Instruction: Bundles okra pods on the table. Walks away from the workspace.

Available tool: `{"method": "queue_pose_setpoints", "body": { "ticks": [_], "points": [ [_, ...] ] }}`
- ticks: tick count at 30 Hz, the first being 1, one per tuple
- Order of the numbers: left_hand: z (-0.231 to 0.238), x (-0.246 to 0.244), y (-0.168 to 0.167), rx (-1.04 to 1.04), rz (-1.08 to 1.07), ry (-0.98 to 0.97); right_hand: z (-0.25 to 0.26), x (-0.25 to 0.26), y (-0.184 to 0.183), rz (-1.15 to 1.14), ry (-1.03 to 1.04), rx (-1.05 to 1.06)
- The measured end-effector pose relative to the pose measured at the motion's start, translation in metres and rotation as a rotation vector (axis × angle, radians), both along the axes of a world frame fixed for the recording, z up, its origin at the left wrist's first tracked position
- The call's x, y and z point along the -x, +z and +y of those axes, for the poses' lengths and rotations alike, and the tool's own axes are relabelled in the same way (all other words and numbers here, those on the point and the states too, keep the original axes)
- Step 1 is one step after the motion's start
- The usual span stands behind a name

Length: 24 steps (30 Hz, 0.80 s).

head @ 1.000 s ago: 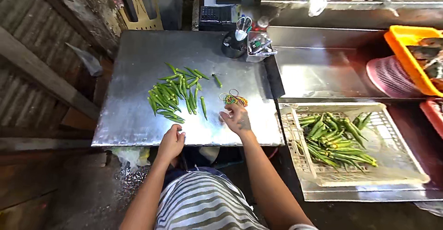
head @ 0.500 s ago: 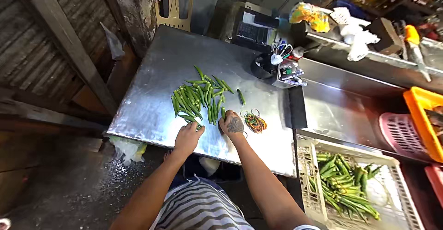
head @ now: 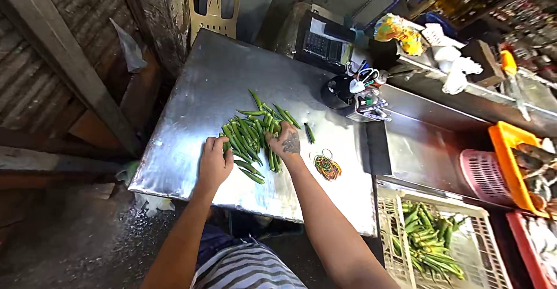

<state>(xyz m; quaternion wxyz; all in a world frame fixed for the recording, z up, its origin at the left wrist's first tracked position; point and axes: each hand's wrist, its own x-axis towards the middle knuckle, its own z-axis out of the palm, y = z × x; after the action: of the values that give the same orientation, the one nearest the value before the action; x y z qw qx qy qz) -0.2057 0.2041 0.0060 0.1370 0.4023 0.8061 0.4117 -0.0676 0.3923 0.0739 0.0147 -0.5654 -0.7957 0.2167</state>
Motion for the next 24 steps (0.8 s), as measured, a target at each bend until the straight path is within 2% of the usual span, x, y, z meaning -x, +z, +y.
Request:
{"method": "queue_pose_setpoints", "body": {
  "ticks": [3, 7, 10, 16, 24],
  "points": [
    [-0.006, -0.001, -0.004, -0.023, -0.062, -0.017, -0.004, 0.019, -0.015, -0.085, 0.012, -0.070],
    [-0.017, -0.002, -0.009, -0.061, -0.096, 0.004, -0.012, 0.021, -0.040, -0.106, -0.044, -0.129],
    [-0.023, 0.006, -0.009, -0.049, -0.095, -0.025, -0.019, 0.024, -0.038, -0.178, -0.082, -0.117],
    [-0.017, 0.023, 0.004, -0.003, -0.101, -0.090, -0.022, 0.012, -0.034, -0.180, -0.099, -0.058],
    [0.006, -0.001, 0.021, -0.071, -0.126, -0.217, -0.016, -0.013, -0.038, -0.198, 0.010, -0.015]
  ]
}}
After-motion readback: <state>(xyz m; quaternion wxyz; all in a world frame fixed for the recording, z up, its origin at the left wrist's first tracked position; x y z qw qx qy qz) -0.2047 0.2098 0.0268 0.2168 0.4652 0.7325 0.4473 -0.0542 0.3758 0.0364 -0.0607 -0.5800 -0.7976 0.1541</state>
